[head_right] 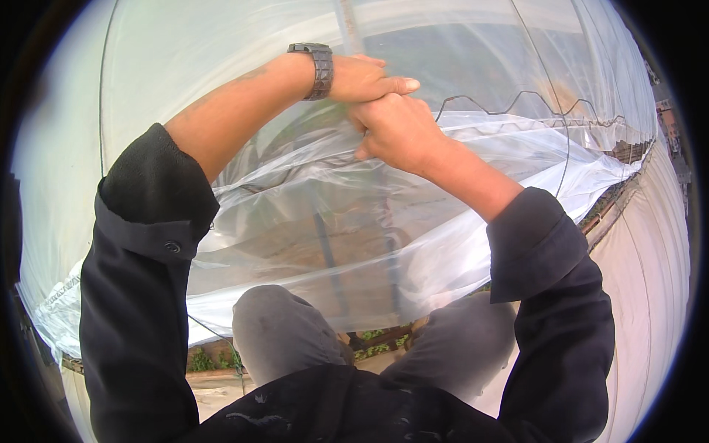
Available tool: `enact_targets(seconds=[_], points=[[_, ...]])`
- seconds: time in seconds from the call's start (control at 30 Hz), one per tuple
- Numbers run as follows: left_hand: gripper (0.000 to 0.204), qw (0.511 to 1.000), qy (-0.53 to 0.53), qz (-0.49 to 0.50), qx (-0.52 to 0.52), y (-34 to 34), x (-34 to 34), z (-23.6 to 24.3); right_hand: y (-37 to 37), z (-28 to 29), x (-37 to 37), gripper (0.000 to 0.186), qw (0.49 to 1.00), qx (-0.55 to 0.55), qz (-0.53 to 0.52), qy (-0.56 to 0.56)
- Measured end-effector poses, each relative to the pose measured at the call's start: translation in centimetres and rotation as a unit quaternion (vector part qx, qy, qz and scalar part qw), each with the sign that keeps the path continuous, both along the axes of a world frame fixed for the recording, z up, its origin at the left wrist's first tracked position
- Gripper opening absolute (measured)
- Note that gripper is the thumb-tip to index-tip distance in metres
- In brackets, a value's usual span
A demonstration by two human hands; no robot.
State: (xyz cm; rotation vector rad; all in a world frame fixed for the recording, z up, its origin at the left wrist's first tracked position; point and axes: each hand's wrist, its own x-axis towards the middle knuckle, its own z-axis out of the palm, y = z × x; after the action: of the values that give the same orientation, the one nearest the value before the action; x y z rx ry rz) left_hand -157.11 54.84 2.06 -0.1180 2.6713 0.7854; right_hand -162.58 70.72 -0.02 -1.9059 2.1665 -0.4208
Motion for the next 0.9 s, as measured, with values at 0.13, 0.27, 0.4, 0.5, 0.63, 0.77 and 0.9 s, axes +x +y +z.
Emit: enact_targets(seconds=[0.13,0.27,0.4,0.5,0.63,0.77,0.9], points=[[0.092,1.0,-0.008,-0.003,-0.02,-0.2,-0.7,-0.4,0.7,-1.3,-0.2,0.031,0.995,-0.083,0.024,0.04],[0.093,0.998,-0.029,-0.046,-0.022,-0.3,-1.2,-0.3,2.1,-2.4,-0.3,0.029,0.996,-0.091,-0.006,-0.01],[0.092,0.998,0.032,-0.059,0.0,-0.3,-0.2,-0.9,3.9,-2.9,-0.5,0.025,0.99,-0.118,-0.066,-0.04],[0.089,0.994,0.038,-0.1,0.005,-0.3,-0.2,-1.1,5.5,-3.0,-1.4,0.024,0.985,-0.132,-0.062,0.094],[0.088,0.989,0.04,-0.145,-0.004,-0.3,-0.3,-0.9,6.7,-3.7,-2.0,0.026,0.967,-0.132,-0.025,0.216],[0.087,0.989,0.043,-0.138,-0.016,-0.2,-0.2,-0.8,7.9,-4.5,-1.2,0.028,0.99,-0.044,-0.102,0.092],[0.083,0.99,0.041,-0.133,-0.013,-0.1,-0.2,-0.8,8.0,-5.2,-0.4,0.027,0.985,-0.001,-0.173,0.006]])
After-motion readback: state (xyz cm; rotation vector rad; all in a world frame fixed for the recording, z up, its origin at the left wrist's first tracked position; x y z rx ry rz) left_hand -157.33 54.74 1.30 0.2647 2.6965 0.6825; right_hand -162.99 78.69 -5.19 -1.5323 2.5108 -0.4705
